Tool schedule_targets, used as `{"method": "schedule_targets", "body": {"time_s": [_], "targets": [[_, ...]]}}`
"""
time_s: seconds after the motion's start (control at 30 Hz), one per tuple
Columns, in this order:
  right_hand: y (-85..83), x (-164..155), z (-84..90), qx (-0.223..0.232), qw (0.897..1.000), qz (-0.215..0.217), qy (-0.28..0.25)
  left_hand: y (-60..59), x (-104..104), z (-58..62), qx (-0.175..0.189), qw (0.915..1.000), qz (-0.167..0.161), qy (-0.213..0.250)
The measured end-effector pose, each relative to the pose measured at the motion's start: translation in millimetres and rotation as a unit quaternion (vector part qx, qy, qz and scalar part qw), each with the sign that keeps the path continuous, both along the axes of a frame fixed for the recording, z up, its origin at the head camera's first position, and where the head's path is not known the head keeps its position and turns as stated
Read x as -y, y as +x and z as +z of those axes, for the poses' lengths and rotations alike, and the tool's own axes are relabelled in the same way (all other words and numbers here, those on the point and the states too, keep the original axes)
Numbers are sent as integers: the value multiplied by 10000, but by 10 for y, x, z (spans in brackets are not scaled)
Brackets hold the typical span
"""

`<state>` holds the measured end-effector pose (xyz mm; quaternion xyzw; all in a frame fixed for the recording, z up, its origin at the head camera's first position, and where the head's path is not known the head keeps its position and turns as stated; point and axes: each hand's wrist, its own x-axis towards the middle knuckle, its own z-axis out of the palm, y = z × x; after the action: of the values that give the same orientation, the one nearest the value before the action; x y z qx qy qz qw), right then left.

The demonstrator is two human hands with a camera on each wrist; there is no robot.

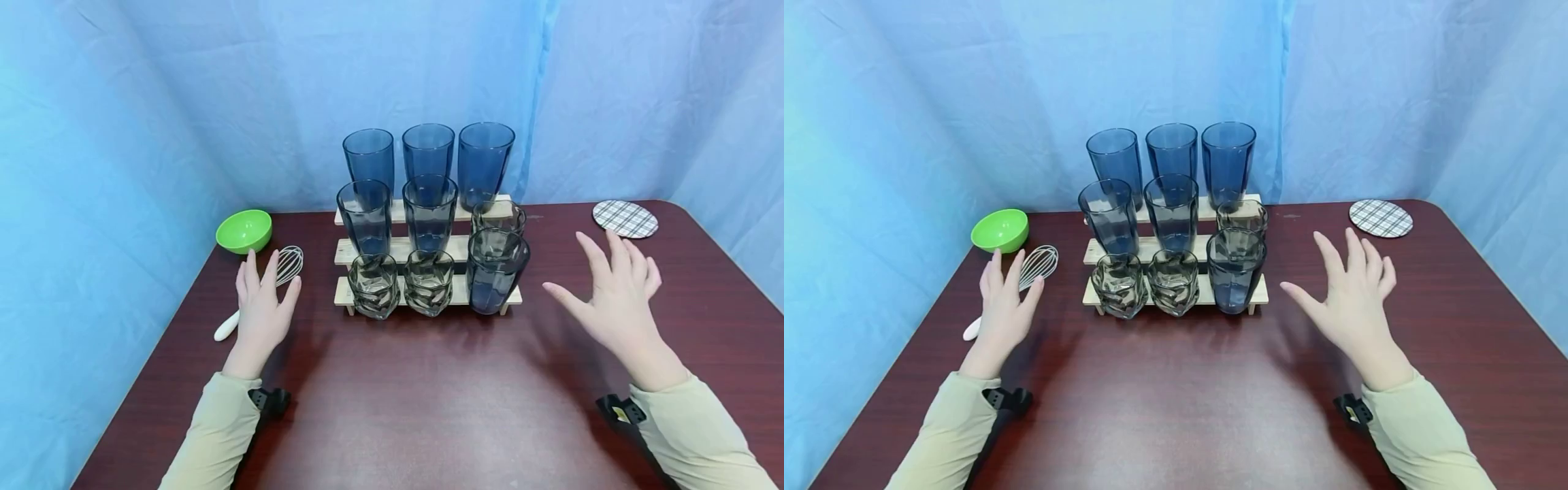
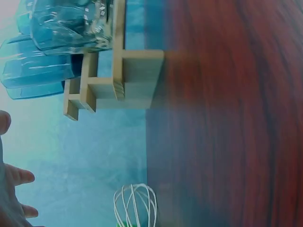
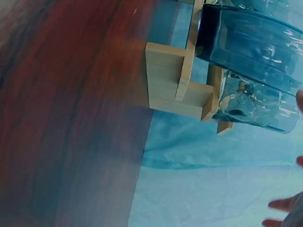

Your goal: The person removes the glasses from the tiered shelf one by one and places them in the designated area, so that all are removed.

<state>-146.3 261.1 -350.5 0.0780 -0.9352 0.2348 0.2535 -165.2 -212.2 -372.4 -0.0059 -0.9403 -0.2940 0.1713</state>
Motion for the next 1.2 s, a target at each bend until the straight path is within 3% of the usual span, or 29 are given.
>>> {"method": "schedule_targets", "body": {"time_s": [0.13, 0.3, 0.37, 0.6, 0.8, 0.93, 1.03, 1.2], "targets": [[-17, 60, 7, -114, 9980, 573, -246, -11, -45, 23, 224, 9961, -89, 851], [-41, 164, 33, 486, 9890, 992, -986, -57, -106, 31, 476, 9786, -347, 1972], [-57, 218, 45, 675, 9816, 1121, -1394, -76, -124, 22, 641, 9662, -466, 2454], [-89, 415, 69, 993, 9579, 1402, -2302, -146, -229, -35, 1209, 9077, -501, 3987], [-117, 558, 45, 1252, 9424, 1473, -2728, -230, -326, -152, 1546, 8787, -441, 4495], [-127, 629, 14, 1239, 9411, 1478, -2776, -263, -384, -239, 1869, 8609, -471, 4709], [-128, 674, 0, 1296, 9412, 1422, -2779, -280, -429, -283, 2056, 8500, -541, 4820], [-140, 728, -16, 1228, 9327, 1525, -3028, -308, -472, -348, 2210, 8352, -603, 4999]]}}
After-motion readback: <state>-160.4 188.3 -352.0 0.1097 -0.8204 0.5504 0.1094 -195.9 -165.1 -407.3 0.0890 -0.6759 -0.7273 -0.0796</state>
